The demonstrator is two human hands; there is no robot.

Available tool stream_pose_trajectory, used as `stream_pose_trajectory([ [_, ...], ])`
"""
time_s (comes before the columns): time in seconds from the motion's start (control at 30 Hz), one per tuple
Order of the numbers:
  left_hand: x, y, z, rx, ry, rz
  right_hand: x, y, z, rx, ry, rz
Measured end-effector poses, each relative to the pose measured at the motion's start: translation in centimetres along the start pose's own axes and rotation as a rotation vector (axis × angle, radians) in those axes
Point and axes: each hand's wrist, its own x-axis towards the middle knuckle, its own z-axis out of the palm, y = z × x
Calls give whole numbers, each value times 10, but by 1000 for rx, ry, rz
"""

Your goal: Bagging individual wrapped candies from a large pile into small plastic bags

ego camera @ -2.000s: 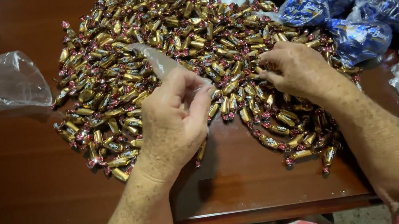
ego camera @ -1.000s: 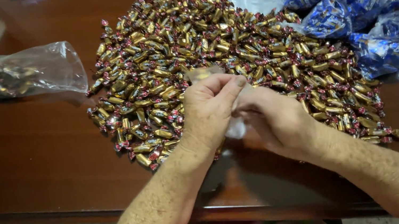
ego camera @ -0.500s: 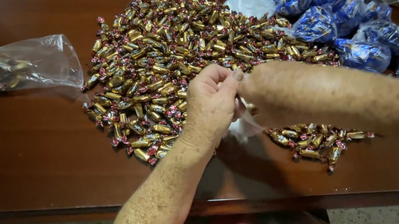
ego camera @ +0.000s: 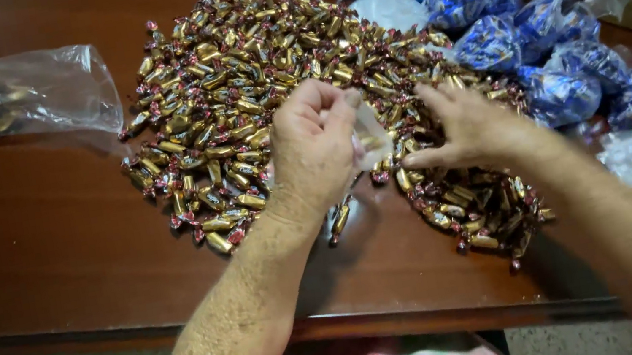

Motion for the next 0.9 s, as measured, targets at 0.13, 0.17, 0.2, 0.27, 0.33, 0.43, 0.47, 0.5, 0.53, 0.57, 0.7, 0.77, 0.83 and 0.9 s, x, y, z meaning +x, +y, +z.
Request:
stream_pose_trajectory([
  [0.13,-1,-3,1,-26,-38,-77,43,34,52,74,241,-102],
  [0.17,-1,-2,1,-22,-43,-81,49,41,61,153,335,-125],
  [0.2,-2,2,1,-15,-48,-78,56,51,72,161,340,-124],
  [0.27,-5,10,2,-70,-10,-149,70,71,94,322,439,-195],
  [0.33,-4,5,2,-68,-7,-149,62,71,83,555,434,-211],
  [0.43,-6,4,5,-65,-28,-141,37,63,57,1007,364,-191],
  [0.47,-7,5,6,-57,-48,-122,27,58,47,1227,303,-165],
  [0.5,-9,1,5,-56,-58,-134,34,67,50,1235,303,-150],
  [0.53,-8,-2,4,-47,-75,-130,41,75,52,1472,253,-137],
  [0.57,-8,-4,3,-38,-92,-126,48,82,54,1710,199,-123],
  [0.7,-8,-6,1,0,-123,-115,44,82,47,1774,177,-72],
  [0.77,-8,-10,-1,-10,-118,-95,47,85,53,1631,303,-53],
  [0.83,-7,-11,0,-12,-116,-93,47,76,54,1297,372,-165],
  [0.9,-8,-12,0,-14,-114,-95,36,56,46,959,428,-265],
])
